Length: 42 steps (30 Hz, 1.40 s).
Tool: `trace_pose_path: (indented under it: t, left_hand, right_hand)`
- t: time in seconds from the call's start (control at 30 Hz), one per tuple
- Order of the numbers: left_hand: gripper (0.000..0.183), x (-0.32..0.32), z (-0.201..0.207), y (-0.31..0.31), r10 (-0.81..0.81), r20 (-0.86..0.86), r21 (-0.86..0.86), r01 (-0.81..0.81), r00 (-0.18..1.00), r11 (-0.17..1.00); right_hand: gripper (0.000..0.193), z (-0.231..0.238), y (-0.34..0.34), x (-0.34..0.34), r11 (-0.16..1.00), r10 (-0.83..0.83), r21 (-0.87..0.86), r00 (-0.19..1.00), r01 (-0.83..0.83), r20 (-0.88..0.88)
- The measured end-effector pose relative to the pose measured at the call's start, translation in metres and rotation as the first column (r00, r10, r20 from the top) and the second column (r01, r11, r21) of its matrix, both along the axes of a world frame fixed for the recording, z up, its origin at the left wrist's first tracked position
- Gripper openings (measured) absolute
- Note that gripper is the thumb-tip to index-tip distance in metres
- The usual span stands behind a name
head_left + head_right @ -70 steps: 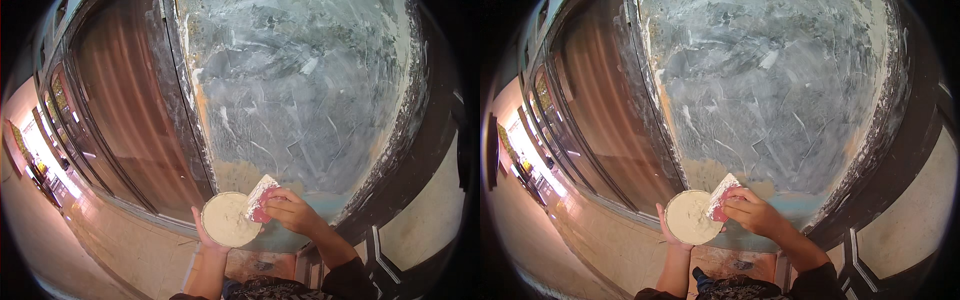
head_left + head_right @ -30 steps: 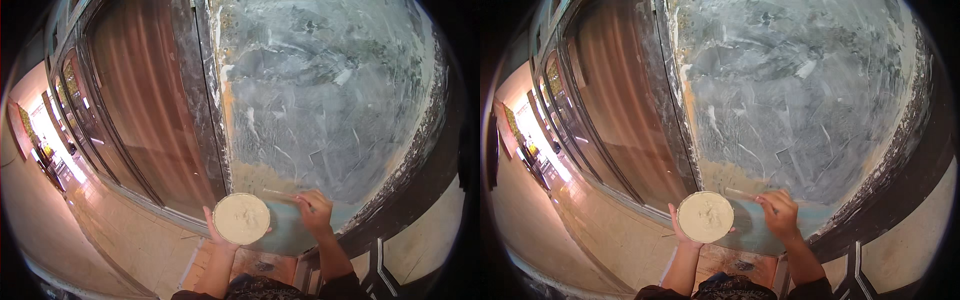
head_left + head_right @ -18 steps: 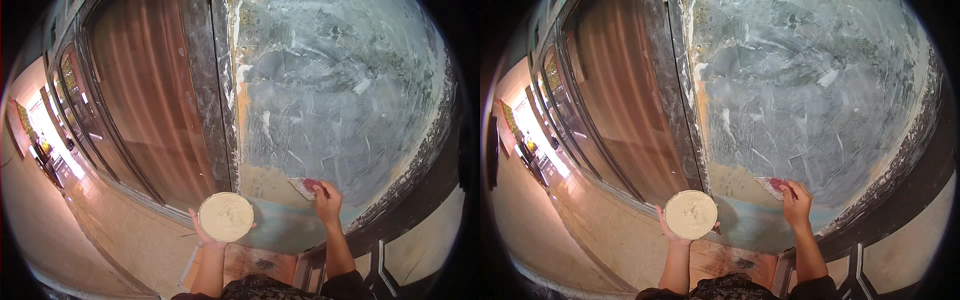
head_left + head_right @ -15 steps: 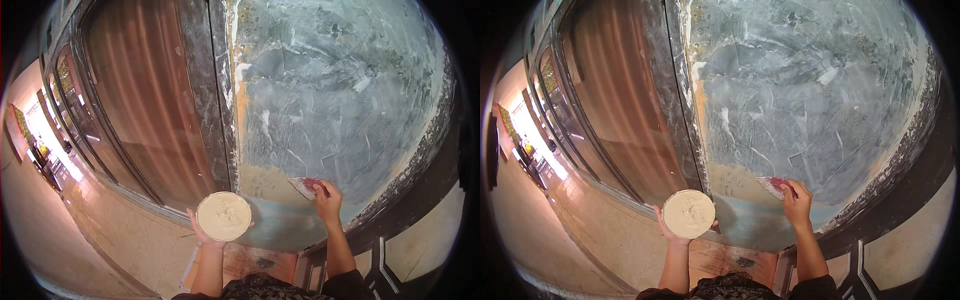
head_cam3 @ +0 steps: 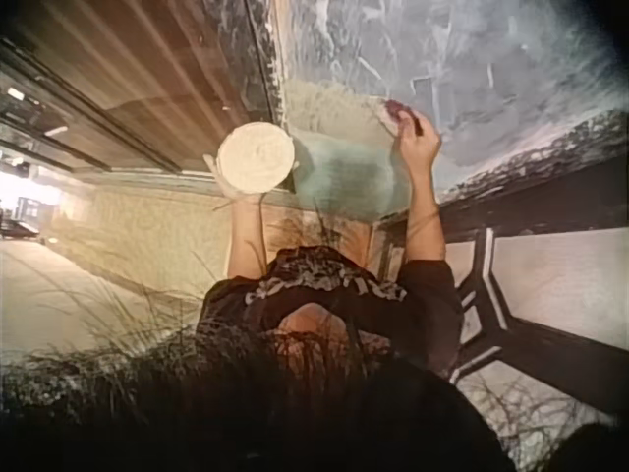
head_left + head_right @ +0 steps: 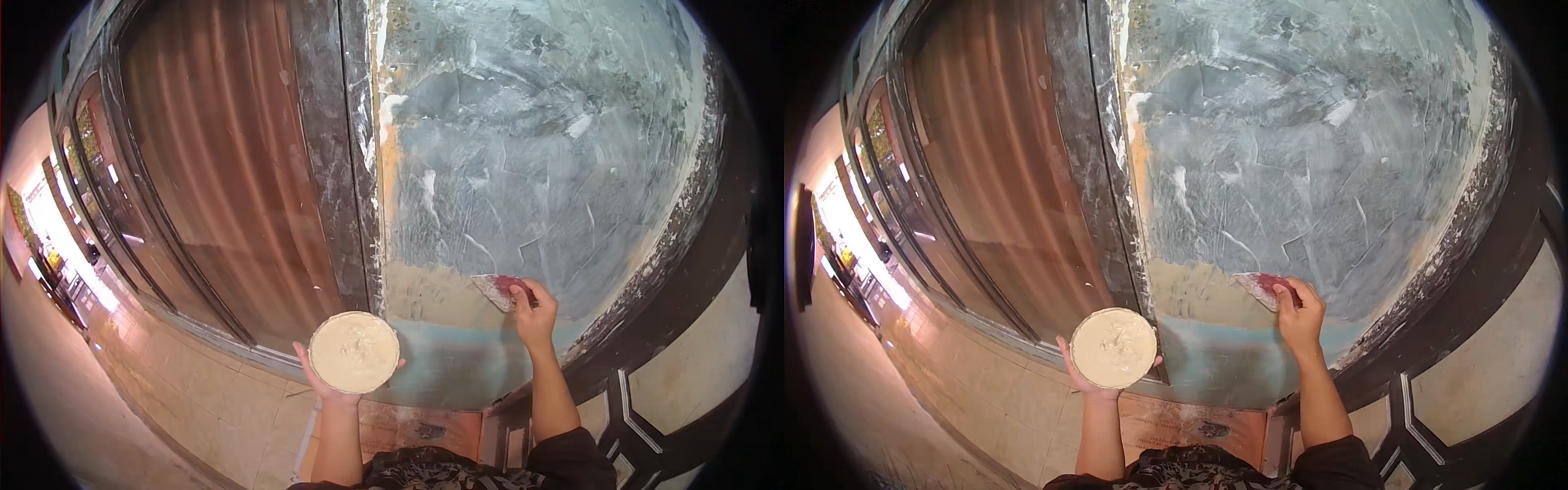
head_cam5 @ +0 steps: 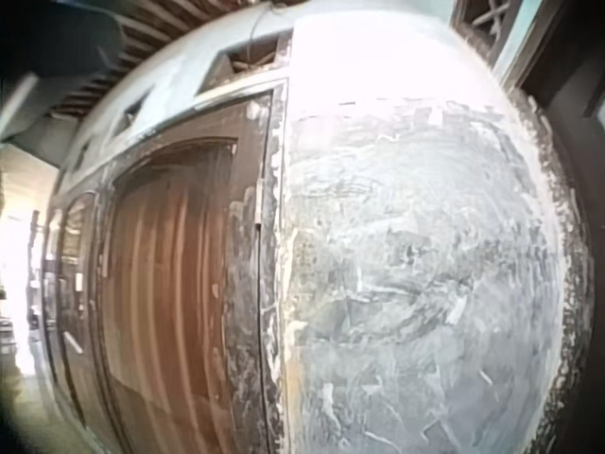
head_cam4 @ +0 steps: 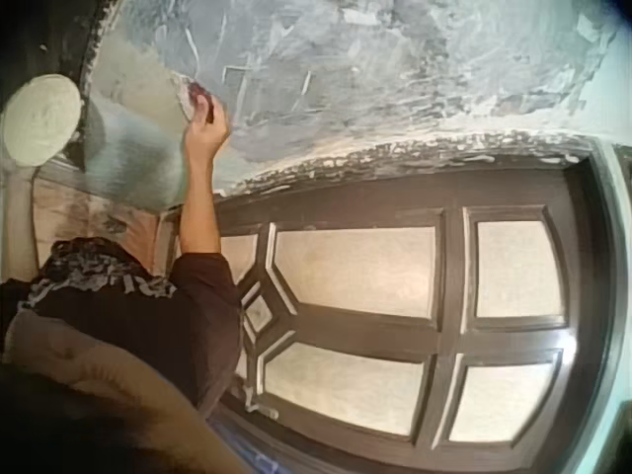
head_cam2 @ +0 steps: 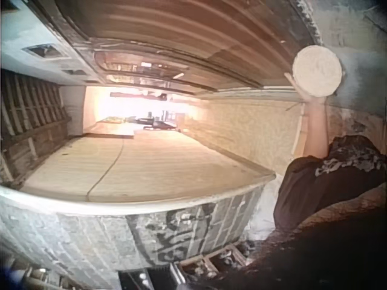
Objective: The person applies putty from a container onto a wall surface and smooths it with a putty knife.
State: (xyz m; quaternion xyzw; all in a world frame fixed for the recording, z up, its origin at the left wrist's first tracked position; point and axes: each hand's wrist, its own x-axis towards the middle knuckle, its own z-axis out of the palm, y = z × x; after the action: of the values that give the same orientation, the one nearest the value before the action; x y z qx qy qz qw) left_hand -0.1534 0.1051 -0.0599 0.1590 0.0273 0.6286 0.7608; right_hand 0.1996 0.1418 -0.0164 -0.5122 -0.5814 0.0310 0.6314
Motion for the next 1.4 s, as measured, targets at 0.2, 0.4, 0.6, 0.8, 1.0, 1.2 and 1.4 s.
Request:
trace_pose_path:
  t: [0.2,0.4,0.6,0.8,1.0,1.2,1.4]
  left_hand:
    - [0.101,-0.001,-0.003,0.008,-0.088,0.215,0.004,0.09,0.973,0.996]
    - [0.103,0.001,-0.006,0.011,-0.109,0.127,0.02,0.108,0.986,0.994]
    - [0.102,0.001,-0.012,0.012,-0.125,0.167,0.039,0.121,0.978,0.992]
    - [0.104,-0.001,-0.013,0.01,-0.089,0.111,0.02,0.088,0.99,0.996]
    - [0.105,0.004,-0.015,0.01,-0.104,0.106,0.004,0.105,0.989,0.995]
    - [0.104,0.005,-0.014,0.004,-0.152,0.246,0.047,0.145,0.957,0.988]
    - [0.103,0.006,-0.015,0.003,-0.159,0.251,0.014,0.16,0.955,0.987]
  right_hand:
    - [0.016,-0.009,0.0,-0.007,1.0,-0.014,0.02,0.999,0.013,0.046]
    - [0.016,0.004,-0.003,-0.005,1.0,0.022,-0.011,0.993,-0.023,-0.115]
    - [0.014,-0.001,-0.002,-0.013,0.999,-0.018,-0.037,0.999,0.02,0.035]
    - [0.013,0.001,-0.008,-0.014,0.999,-0.002,-0.04,0.995,-0.002,-0.097]
    - [0.015,-0.01,-0.001,-0.009,0.994,-0.102,-0.033,0.995,0.102,0.008]
    - [0.016,-0.018,-0.005,-0.014,0.999,-0.013,-0.049,0.986,0.005,-0.163]
    - [0.016,-0.018,0.002,-0.008,0.99,-0.123,-0.074,0.992,0.119,-0.043]
